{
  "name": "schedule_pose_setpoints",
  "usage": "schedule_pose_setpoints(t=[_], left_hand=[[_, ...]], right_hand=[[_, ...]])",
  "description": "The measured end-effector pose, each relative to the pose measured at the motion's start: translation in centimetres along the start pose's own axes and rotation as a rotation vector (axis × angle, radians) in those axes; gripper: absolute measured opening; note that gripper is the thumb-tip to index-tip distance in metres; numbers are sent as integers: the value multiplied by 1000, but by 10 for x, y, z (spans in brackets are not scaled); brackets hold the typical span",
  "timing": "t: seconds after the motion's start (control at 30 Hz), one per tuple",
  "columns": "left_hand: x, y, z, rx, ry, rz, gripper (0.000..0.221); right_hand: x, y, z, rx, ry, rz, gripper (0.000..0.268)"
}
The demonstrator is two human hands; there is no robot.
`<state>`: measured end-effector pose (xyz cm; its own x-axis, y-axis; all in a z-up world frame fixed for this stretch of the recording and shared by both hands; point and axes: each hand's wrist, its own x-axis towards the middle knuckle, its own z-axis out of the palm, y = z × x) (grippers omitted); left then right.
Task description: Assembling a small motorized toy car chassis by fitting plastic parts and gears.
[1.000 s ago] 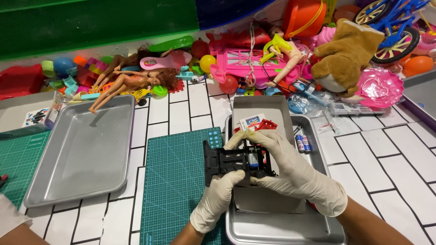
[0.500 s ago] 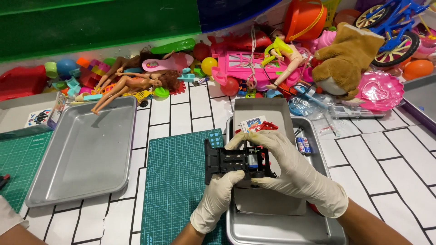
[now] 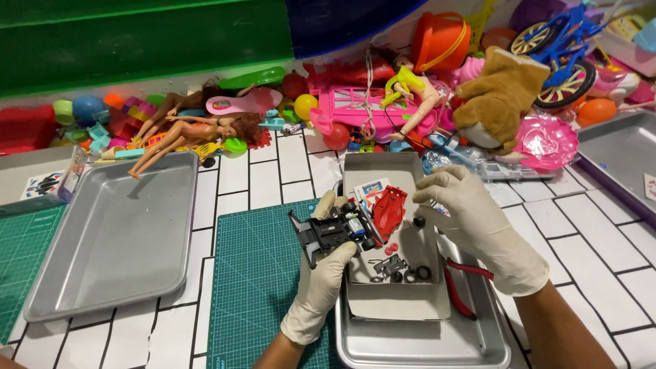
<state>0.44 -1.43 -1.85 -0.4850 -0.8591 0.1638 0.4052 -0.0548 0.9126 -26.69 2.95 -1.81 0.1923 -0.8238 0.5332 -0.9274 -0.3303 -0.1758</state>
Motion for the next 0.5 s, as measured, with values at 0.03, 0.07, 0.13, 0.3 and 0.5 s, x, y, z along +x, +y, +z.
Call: schedule_pose_setpoints(t=[0.03, 0.07, 0.13, 0.3, 0.5], left_hand=[[2, -7, -8, 76, -2, 63, 80], [4, -6, -6, 69, 2, 76, 80], [3, -8, -6, 97, 40, 98, 82], [7, -27, -8, -5, 39, 206, 83], [5, -22, -4, 35, -18, 234, 100]], right_hand=[[-3, 12, 4, -129, -102, 93, 8], [-2, 10, 5, -137, -101, 81, 8], [-6, 4, 14, -365, -376, 291, 15], [11, -18, 14, -463, -527, 351, 13], [8, 4, 25, -396, -362, 226, 20]])
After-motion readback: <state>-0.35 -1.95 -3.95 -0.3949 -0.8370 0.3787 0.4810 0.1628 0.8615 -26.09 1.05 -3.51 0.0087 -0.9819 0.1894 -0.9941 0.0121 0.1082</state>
